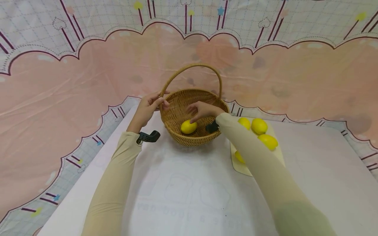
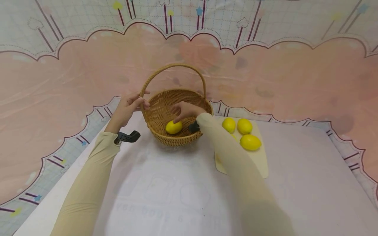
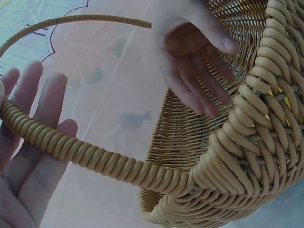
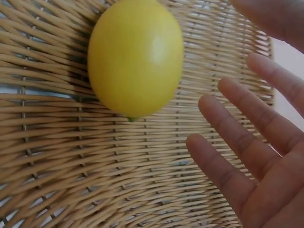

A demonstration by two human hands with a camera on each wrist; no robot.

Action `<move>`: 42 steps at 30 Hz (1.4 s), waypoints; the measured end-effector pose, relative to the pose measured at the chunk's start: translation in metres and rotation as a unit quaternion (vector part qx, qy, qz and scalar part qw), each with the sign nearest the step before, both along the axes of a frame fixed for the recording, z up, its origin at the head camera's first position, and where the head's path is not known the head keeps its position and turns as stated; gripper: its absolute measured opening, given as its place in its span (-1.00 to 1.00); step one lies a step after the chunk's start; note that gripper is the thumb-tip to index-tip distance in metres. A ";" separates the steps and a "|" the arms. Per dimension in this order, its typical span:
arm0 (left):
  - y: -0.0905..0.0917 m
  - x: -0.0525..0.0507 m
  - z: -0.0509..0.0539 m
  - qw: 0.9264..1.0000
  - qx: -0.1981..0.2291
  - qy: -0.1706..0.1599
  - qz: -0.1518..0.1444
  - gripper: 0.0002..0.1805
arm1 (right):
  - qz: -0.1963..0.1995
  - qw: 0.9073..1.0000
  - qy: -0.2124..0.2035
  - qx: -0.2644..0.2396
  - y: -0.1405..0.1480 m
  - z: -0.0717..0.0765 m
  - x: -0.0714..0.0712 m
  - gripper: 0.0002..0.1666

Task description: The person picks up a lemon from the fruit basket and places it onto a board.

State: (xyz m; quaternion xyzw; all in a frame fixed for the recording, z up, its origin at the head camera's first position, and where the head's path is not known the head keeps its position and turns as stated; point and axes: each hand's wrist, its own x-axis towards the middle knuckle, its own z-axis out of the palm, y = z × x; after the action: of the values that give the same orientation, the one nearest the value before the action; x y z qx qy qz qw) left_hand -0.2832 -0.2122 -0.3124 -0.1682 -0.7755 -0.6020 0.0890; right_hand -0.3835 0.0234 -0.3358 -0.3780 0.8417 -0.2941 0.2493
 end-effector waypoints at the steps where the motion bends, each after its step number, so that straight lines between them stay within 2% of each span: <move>1: 0.000 0.000 0.000 1.000 0.000 0.000 0.001 -0.63 | 0.000 1.000 -0.002 0.004 0.000 -0.001 0.000 -0.29; 14: 0.004 0.000 0.003 1.000 -0.002 -0.002 0.015 -0.61 | 0.004 0.998 0.003 0.065 -0.004 -0.008 0.002 -0.27; 22: 0.007 0.001 0.002 1.000 0.012 0.006 0.006 -0.61 | 0.052 0.993 0.019 0.105 -0.007 -0.012 0.005 -0.21; 27: 0.009 0.001 0.002 1.000 0.011 0.013 0.007 -0.62 | 0.063 0.992 0.028 0.107 -0.005 -0.014 0.004 -0.30; 32: 0.009 0.000 0.001 1.000 0.010 0.020 0.002 -0.63 | 0.072 0.992 0.011 0.102 -0.003 -0.013 0.004 -0.43; 36: 0.008 -0.001 0.001 1.000 0.007 0.011 -0.003 -0.64 | 0.093 0.988 0.008 0.126 -0.003 -0.013 0.006 -0.46; 42: 0.006 -0.003 0.004 1.000 0.006 -0.019 -0.017 -0.63 | 0.087 0.985 -0.003 0.149 -0.003 -0.016 0.006 -0.39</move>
State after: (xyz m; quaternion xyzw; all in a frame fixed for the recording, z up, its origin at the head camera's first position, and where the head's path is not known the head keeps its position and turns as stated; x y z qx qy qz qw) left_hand -0.2863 -0.2061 -0.3088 -0.1693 -0.7704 -0.6113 0.0652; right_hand -0.3777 0.0207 -0.3516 -0.4071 0.8393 -0.1440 0.3303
